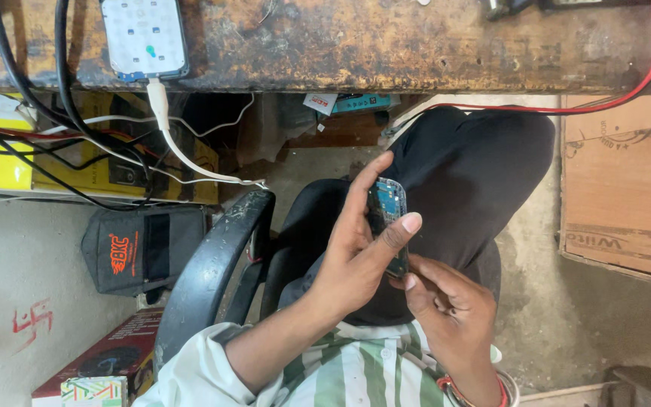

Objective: The person disassembles a mobile phone, removes the screen and battery, then uses a soldering iron and tweezers to work on the motherboard. The person handles the phone casing, screen, battery, and circuit board throughout the process.

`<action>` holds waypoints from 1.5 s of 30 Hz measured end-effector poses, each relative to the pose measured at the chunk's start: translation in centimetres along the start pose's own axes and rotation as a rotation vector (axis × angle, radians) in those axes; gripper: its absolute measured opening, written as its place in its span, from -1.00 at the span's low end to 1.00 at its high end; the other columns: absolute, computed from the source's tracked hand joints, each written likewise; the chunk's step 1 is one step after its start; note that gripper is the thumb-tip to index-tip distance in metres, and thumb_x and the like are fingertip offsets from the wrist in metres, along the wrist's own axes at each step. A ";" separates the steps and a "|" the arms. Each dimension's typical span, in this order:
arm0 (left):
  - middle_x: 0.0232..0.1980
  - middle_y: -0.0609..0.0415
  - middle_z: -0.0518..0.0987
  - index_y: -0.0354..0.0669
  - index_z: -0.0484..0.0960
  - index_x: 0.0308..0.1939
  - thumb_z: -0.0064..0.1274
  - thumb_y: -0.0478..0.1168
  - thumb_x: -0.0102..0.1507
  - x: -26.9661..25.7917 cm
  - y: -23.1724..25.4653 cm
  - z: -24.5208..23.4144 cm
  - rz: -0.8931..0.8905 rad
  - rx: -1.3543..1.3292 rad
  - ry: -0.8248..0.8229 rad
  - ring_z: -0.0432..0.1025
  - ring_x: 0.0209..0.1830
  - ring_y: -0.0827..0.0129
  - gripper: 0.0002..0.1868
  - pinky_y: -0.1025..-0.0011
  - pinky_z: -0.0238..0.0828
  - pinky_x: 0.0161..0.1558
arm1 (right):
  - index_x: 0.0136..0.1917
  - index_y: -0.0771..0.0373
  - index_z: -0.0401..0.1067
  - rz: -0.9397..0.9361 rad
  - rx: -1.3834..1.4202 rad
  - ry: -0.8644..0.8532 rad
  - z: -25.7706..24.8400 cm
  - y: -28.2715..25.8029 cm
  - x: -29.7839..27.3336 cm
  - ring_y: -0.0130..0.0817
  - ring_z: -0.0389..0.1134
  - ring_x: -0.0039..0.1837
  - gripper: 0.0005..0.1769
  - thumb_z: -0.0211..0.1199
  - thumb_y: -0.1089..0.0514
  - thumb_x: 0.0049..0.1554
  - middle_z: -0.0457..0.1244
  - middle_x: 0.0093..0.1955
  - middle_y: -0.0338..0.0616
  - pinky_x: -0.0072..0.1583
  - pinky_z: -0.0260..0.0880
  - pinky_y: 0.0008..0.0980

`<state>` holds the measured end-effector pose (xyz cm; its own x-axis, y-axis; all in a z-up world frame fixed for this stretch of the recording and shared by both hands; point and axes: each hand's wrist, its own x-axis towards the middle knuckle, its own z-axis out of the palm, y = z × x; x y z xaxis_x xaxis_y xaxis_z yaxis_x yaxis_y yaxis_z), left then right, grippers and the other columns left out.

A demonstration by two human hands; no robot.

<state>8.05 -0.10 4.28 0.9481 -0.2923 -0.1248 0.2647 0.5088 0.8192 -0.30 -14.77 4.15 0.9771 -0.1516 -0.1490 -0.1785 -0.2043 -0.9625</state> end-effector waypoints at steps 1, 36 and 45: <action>0.00 0.18 0.37 -0.20 0.04 0.65 0.11 -0.25 0.39 0.0 -0.1 -0.1 -0.001 -0.019 -0.011 0.24 -0.09 0.61 -0.19 0.65 0.30 -0.03 | 0.18 0.52 0.50 -0.034 -0.027 0.019 0.1 0.1 -0.1 -0.38 0.52 0.01 -0.70 0.25 0.33 0.19 0.45 0.03 0.04 0.02 0.51 -0.51; 0.36 -0.21 0.55 -0.10 0.28 0.57 0.24 -0.24 0.16 -0.9 1.3 -1.8 0.103 0.673 -0.235 0.51 0.36 -0.01 -0.12 0.24 0.45 0.32 | 0.22 0.55 0.46 0.099 0.362 0.209 -0.7 -1.0 2.0 -0.33 0.50 0.04 -0.66 0.23 0.37 0.18 0.43 0.08 0.07 0.09 0.60 -0.35; 0.39 -0.26 0.50 -0.19 0.21 0.58 0.26 -0.24 0.22 -1.0 1.1 -2.2 0.077 0.608 -0.304 0.46 0.41 0.01 -0.13 0.25 0.40 0.35 | 0.23 0.61 0.45 0.067 0.291 0.210 -1.1 0.4 1.0 -0.30 0.49 0.00 -0.66 0.26 0.47 0.17 0.42 0.06 0.16 0.07 0.53 -0.40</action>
<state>7.80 2.49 4.07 0.8450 -0.5335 0.0365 -0.0317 0.0181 0.9993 0.53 -16.11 3.90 0.9140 -0.3571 -0.1928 -0.1709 0.0921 -0.9810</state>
